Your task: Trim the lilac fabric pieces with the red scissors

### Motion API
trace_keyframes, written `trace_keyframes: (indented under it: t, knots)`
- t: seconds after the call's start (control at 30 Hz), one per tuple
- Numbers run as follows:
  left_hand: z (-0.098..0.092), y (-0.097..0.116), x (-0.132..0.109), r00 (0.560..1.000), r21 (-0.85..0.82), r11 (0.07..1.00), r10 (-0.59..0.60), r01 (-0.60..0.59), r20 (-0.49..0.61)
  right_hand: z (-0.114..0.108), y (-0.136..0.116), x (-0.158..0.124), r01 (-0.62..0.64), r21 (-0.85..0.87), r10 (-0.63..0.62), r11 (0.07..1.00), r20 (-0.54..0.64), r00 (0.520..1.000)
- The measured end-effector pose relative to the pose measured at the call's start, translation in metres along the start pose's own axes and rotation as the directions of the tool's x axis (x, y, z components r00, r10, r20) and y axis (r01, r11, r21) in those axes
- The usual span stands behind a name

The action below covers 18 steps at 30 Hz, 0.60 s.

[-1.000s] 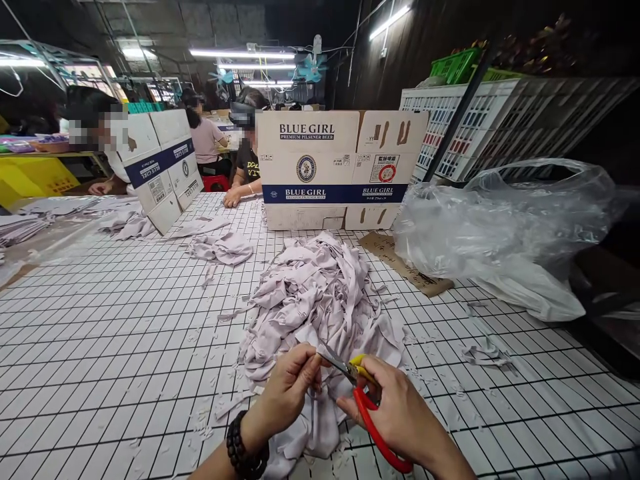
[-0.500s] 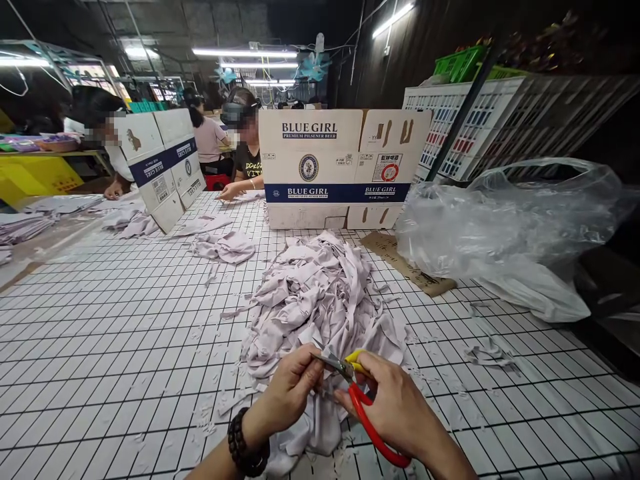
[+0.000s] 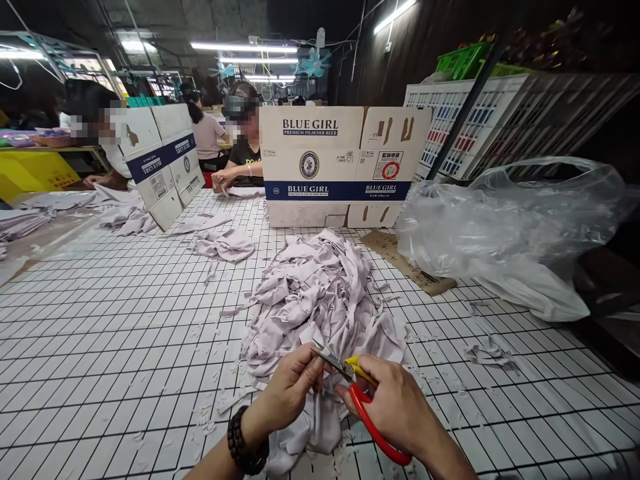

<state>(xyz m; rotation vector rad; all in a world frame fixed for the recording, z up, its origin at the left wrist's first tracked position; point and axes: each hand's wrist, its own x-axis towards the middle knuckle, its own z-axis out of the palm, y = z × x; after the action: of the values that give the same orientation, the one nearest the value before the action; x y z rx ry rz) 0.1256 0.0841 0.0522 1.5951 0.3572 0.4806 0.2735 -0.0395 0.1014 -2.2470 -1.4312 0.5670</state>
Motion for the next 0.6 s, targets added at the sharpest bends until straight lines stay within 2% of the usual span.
trace_keyframes:
  t: [0.27,0.4,0.5,0.6]
  knots:
    - [-0.002,0.004,-0.001,1.000,-0.047,0.999,-0.024,0.024,-0.005,0.009,0.008,0.003,0.053,-0.036,-0.055,0.998,-0.072,0.996]
    - [-0.002,0.002,-0.001,0.999,-0.092,0.995,-0.049,0.049,0.003,0.014,0.013,0.005,0.084,0.002,-0.083,0.997,-0.096,0.992]
    - [-0.002,0.000,0.000,0.998,-0.166,0.984,-0.067,0.066,0.003,0.019,0.014,0.006,0.104,0.097,-0.095,0.990,-0.093,0.991]
    - [-0.002,-0.002,0.002,0.997,-0.238,0.969,-0.075,0.072,-0.002,0.020,0.018,0.007,0.061,0.334,-0.054,0.941,-0.029,0.998]
